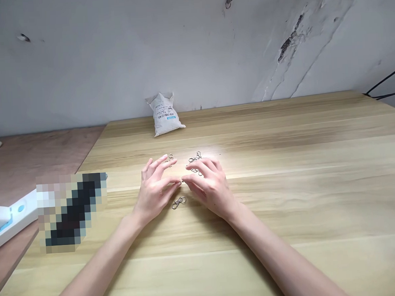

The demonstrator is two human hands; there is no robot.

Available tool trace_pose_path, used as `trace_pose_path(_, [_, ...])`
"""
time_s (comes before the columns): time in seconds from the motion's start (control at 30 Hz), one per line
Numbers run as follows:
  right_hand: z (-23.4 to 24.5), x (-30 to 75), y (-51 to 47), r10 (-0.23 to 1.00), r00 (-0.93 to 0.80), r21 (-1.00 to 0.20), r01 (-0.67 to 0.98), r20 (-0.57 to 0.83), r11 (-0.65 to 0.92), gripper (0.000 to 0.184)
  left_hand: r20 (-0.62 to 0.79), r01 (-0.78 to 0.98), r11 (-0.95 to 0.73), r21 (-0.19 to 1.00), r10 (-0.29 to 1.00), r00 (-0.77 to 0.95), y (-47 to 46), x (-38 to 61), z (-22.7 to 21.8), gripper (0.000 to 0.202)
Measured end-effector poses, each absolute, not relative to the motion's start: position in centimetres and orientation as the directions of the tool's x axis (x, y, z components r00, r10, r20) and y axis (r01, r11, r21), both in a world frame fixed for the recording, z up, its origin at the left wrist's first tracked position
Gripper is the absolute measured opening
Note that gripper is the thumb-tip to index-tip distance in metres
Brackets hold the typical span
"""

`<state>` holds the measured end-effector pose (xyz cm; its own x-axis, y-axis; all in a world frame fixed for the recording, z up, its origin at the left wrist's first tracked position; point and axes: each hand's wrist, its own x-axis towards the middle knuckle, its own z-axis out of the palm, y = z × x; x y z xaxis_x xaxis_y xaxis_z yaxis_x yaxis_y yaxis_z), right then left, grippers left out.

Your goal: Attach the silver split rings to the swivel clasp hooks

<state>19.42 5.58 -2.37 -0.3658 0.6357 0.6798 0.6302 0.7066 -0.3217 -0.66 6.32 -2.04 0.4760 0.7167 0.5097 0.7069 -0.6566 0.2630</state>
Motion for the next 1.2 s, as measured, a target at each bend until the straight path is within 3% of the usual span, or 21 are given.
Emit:
trace_pose_path(0.1, [-2.29, 19.2, 5.44, 0.627, -0.427, -0.355, 0.559, 0.652, 0.749, 0.018, 0.478, 0.693, -0.677, 0.25, 0.708, 0.519, 6.04, -0.47, -2.0, 0.012])
trace_pose_path(0.3, [-2.6, 19.06, 5.19, 0.744, -0.304, -0.612, 0.428, 0.595, 0.665, 0.011, 0.401, 0.652, -0.59, 0.477, 0.806, 0.436, 5.76, -0.41, -1.97, 0.003])
trace_pose_path(0.43, [-2.99, 19.07, 5.09, 0.839, -0.25, -0.781, 0.31, 0.483, 0.542, 0.009, 0.381, 0.625, -0.548, 0.556, 0.836, 0.395, 5.79, -0.36, -2.04, 0.004])
trace_pose_path(0.73, [-2.71, 18.74, 4.91, 0.902, -0.129, -0.885, 0.178, 0.412, 0.43, 0.006, 0.333, 0.507, -0.443, 0.739, 0.895, 0.296, 5.99, -0.24, -2.19, 0.008])
trace_pose_path(0.9, [-2.63, 18.67, 4.96, 0.931, -0.129, -0.925, 0.132, 0.341, 0.357, 0.008, 0.329, 0.445, -0.365, 0.818, 0.931, 0.159, 6.14, -0.26, -1.94, 0.008])
trace_pose_path(1.0, [-2.63, 18.69, 4.99, 0.908, -0.141, -0.876, 0.241, 0.394, 0.418, 0.007, 0.385, 0.537, -0.418, 0.733, 0.905, 0.179, 5.96, -0.27, -1.7, 0.008])
trace_pose_path(1.13, [-2.39, 18.58, 4.88, 0.769, -0.258, -0.667, 0.387, 0.585, 0.637, 0.011, 0.463, 0.679, -0.627, 0.382, 0.766, 0.446, 5.5, -0.08, -1.48, 0.009])
trace_pose_path(1.2, [-2.22, 18.47, 4.79, 0.719, -0.312, -0.601, 0.399, 0.621, 0.693, 0.012, 0.464, 0.687, -0.653, 0.317, 0.739, 0.488, 5.35, 0.03, -1.45, 0.009])
